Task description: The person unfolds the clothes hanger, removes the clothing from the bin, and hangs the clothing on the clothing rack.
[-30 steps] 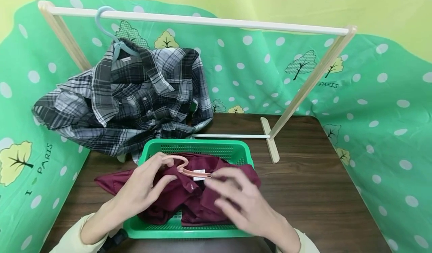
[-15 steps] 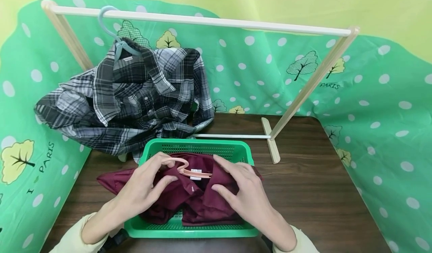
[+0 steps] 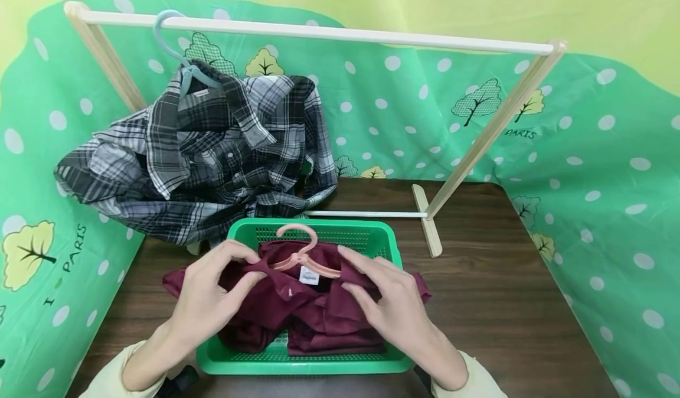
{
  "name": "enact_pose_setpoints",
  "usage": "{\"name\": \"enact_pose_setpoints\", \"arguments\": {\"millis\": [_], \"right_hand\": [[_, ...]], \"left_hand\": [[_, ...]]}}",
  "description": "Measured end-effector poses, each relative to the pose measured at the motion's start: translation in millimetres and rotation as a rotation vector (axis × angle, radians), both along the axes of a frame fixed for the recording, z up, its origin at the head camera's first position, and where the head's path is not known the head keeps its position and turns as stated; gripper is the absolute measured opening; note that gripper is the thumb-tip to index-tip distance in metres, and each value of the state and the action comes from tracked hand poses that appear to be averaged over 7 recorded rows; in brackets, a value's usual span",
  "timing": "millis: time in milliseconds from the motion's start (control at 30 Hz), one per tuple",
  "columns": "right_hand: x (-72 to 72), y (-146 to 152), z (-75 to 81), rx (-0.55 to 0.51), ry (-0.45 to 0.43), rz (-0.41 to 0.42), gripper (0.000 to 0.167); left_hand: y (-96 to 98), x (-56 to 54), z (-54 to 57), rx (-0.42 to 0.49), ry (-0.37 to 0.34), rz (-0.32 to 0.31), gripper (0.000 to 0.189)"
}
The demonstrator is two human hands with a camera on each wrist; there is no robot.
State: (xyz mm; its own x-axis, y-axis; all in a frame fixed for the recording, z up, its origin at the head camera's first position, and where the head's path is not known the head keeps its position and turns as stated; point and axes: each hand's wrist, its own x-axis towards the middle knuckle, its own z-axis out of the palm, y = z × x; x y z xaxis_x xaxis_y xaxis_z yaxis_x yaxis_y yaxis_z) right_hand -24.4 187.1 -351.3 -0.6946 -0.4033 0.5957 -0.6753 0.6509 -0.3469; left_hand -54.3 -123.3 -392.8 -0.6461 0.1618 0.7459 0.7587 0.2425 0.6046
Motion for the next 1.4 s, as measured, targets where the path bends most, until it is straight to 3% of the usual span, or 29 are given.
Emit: {"name": "enact_pose_setpoints", "arguments": {"millis": [133, 267, 400, 467, 567, 700, 800, 1033, 1267, 1400], "right_hand": [[-2.5, 10.5, 1.6, -0.020, -0.006, -0.051, 0.053], [-5.1, 17.5, 4.2, -0.030, -0.017, -0.083, 0.055], [-6.2, 18.5, 4.9, -0.033, 0.001, -0.068, 0.055], [-6.5, 17.1, 4.1, -0.039, 0.035, -0.042, 0.054], [-7.4, 14.3, 2.7, -0.055, 0.085, -0.003, 0.052], [-7.3, 12.5, 0.9, -0.068, 0.098, 0.010, 0.054], [-5.9, 12.4, -0.8, -0.061, 0.089, 0.006, 0.055], [-2.1, 8.9, 3.0, -0.035, 0.090, 0.058, 0.052], [0.2, 2.3, 7.1, 0.087, 0.124, 0.163, 0.046], [0.3, 1.2, 8.5, 0.057, 0.130, 0.180, 0.042]], "left_hand": [[-9.1, 1.9, 1.6, 0.040, -0.001, -0.008, 0.037], [-13.4, 1.0, 1.6, 0.068, 0.078, -0.102, 0.033], [-14.5, -4.8, 3.3, -0.061, 0.188, -0.201, 0.018], [-14.9, -7.4, 4.1, -0.103, 0.190, -0.232, 0.018], [-14.7, -7.1, 5.3, -0.126, 0.074, -0.200, 0.027], [-10.2, -3.7, 5.8, -0.262, -0.170, -0.044, 0.028], [-6.8, -1.8, 4.4, -0.348, -0.262, 0.017, 0.026], [-6.6, -2.9, 2.7, -0.255, -0.190, -0.032, 0.022], [-7.5, -1.9, 3.6, -0.218, -0.164, -0.047, 0.023], [-6.4, -1.6, 2.5, -0.200, -0.136, -0.058, 0.024]]}}
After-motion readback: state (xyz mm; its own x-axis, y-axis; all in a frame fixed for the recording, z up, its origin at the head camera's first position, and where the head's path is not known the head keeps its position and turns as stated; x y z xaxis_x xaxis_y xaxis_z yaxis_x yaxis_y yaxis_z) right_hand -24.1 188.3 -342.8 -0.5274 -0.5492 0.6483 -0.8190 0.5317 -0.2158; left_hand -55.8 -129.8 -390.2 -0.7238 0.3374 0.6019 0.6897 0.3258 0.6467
